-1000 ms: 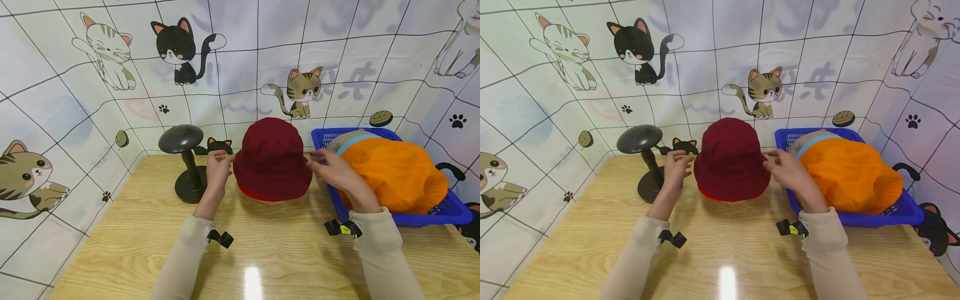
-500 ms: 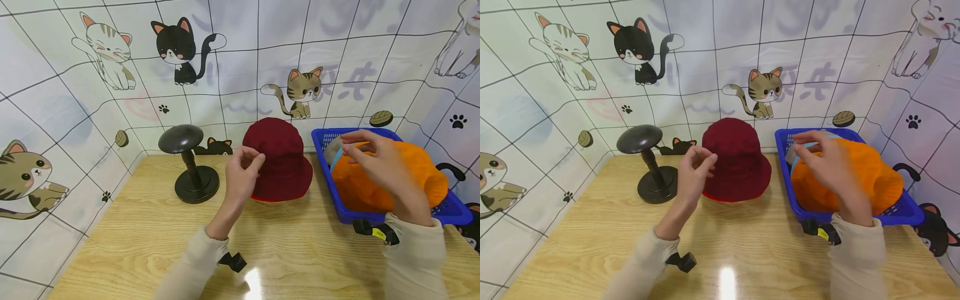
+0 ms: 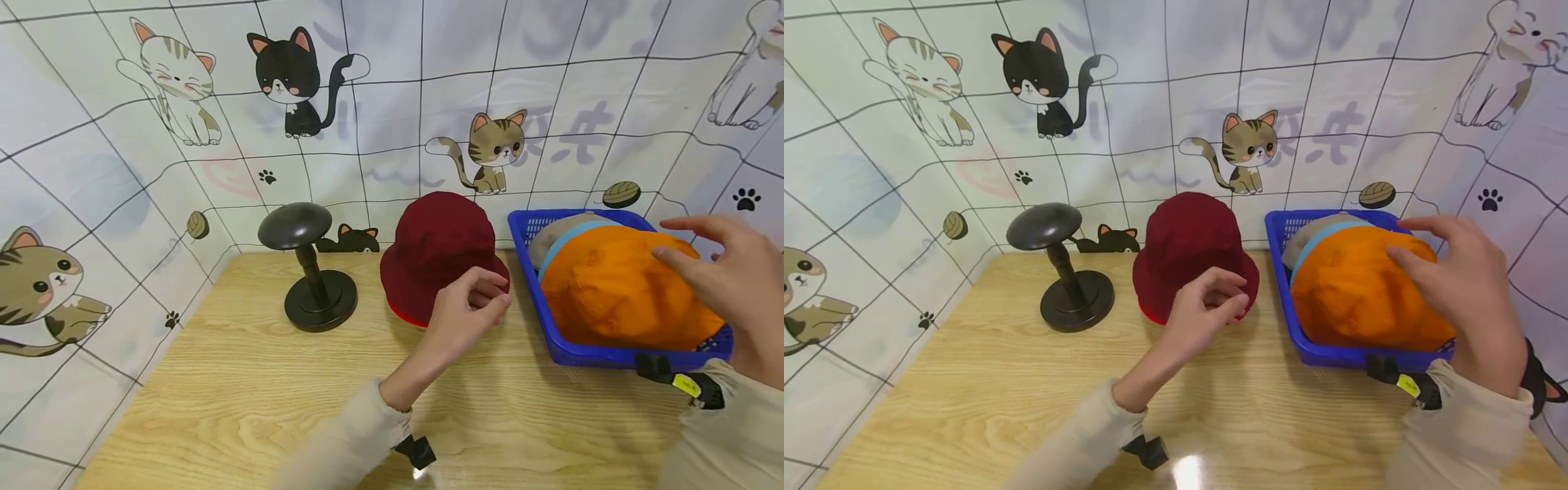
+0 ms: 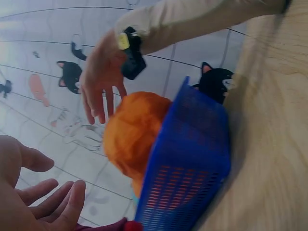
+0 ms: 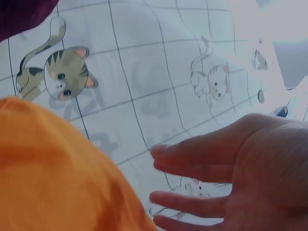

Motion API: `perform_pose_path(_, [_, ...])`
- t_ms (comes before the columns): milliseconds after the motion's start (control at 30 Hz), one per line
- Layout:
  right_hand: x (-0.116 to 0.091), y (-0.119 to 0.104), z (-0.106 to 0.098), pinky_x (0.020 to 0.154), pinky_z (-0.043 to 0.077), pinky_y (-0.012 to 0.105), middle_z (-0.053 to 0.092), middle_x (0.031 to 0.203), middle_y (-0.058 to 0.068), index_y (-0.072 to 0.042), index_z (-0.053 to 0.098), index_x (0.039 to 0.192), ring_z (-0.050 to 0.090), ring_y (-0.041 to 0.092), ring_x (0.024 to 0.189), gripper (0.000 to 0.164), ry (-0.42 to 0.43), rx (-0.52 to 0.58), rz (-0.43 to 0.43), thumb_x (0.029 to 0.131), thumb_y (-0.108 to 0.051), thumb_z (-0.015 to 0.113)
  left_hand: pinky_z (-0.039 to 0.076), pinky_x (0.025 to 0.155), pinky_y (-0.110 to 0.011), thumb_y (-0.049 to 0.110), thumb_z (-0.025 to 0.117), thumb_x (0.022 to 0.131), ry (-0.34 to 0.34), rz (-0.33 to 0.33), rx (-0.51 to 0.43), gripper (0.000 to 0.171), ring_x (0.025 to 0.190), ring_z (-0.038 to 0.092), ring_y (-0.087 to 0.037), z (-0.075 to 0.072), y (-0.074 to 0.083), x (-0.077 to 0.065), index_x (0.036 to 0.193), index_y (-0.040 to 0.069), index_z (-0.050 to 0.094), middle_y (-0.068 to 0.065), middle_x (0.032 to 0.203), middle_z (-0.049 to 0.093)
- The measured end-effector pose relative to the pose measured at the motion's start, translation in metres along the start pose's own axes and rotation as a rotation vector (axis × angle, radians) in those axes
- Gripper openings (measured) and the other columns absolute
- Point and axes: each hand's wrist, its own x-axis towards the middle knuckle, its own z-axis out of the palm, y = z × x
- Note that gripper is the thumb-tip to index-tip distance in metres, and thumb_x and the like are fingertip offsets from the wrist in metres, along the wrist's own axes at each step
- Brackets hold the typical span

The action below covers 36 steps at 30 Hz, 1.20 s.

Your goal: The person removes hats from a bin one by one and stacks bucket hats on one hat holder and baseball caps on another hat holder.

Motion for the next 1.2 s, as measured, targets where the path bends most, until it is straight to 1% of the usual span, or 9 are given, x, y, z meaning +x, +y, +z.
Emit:
perform_pose_path(167, [0.009,0.017,-0.002,0.113,0.028,0.076,0.018,0.167,0.033,-0.005,0.026,0.162,0.017,0.058,0.151,0.066,-0.055,-0.009,0.107,0.108,-0.035,0.047,0.06,0.063,-0.021,0.017,0.071,0.097,-0.056,-0.04,-0.018,0.017,0.071,0.066,0.003,0.027,-0.017,0.005,0.114,0.015,0.069,0.002,0.096,0.072])
perform_pose_path(333, [0.017,0.027,-0.001,0.095,0.055,0.047,0.029,0.162,0.034,0.001,0.033,0.159,0.026,0.056,0.149,0.068,-0.062,-0.017,0.111,0.107,-0.042,0.048,0.055,0.058,-0.02,0.019,0.073,0.096,-0.043,-0.142,-0.047,0.019,0.07,0.071,-0.003,0.054,-0.031,0.009,0.114,0.014,0.07,0.01,0.089,0.07])
perform_pose_path(400, [0.018,0.03,0.0,0.076,0.051,0.024,0.034,0.16,0.034,0.002,0.038,0.156,0.031,0.054,0.146,0.067,-0.054,-0.006,0.122,0.107,-0.042,0.048,0.054,0.056,-0.021,0.02,0.074,0.096,-0.032,-0.191,-0.064,0.021,0.068,0.071,-0.004,0.063,-0.033,0.01,0.115,0.015,0.07,0.012,0.087,0.069])
perform_pose_path(533, [0.02,0.032,0.003,0.058,0.031,0.006,0.048,0.149,0.034,0.002,0.05,0.148,0.053,0.035,0.116,0.06,0.008,0.005,0.117,0.106,-0.04,0.052,0.056,0.059,-0.022,0.021,0.077,0.094,-0.008,-0.268,-0.086,0.032,0.066,0.07,-0.002,0.075,-0.035,0.011,0.124,0.02,0.066,0.013,0.094,0.068])
perform_pose_path(633, [0.021,0.032,0.005,0.057,0.037,0.004,0.069,0.118,0.001,-0.004,0.061,0.137,0.049,0.006,0.09,0.051,0.058,0.015,0.125,0.105,-0.043,0.055,0.056,0.063,-0.021,0.021,0.081,0.09,-0.011,-0.311,-0.066,0.049,0.07,0.069,0.0,0.08,-0.037,0.011,0.134,0.024,0.06,0.014,0.105,0.066])
perform_pose_path(733, [0.021,0.034,0.006,0.057,0.041,0.006,0.053,0.083,-0.03,-0.005,0.065,0.129,0.041,-0.003,0.08,0.047,0.081,0.04,0.142,0.103,-0.043,0.059,0.057,0.066,-0.024,0.016,0.083,0.087,-0.035,-0.35,-0.102,0.064,0.075,0.068,-0.001,0.083,-0.039,0.011,0.143,0.026,0.054,0.013,0.111,0.064])
perform_pose_path(867, [0.021,0.034,0.006,0.056,0.036,0.006,0.073,0.106,0.001,0.001,0.06,0.138,0.058,0.022,0.097,0.052,0.068,0.013,0.113,0.105,-0.039,0.057,0.064,0.075,-0.036,-0.002,0.08,0.085,-0.039,-0.388,-0.336,0.073,0.077,0.069,-0.01,0.087,-0.042,0.012,0.149,0.02,0.05,0.004,0.109,0.061])
perform_pose_path(967, [0.02,0.035,0.003,0.055,0.033,0.006,0.05,0.145,0.036,0.004,0.047,0.15,0.051,0.048,0.123,0.06,0.007,-0.017,0.087,0.106,-0.037,0.055,0.065,0.077,-0.039,-0.012,0.076,0.083,-0.036,-0.407,-0.487,0.078,0.076,0.068,-0.015,0.088,-0.044,0.014,0.151,0.016,0.049,-0.002,0.108,0.059])
perform_pose_path(1200, [0.018,0.039,-0.004,0.05,0.036,0.008,0.044,0.145,0.039,0.009,0.043,0.149,0.048,0.056,0.119,0.063,-0.073,-0.039,0.093,0.106,-0.034,0.056,0.065,0.075,-0.038,-0.016,0.073,0.083,-0.055,-0.417,-0.549,0.083,0.073,0.067,-0.017,0.089,-0.044,0.014,0.154,0.016,0.044,-0.006,0.11,0.057])
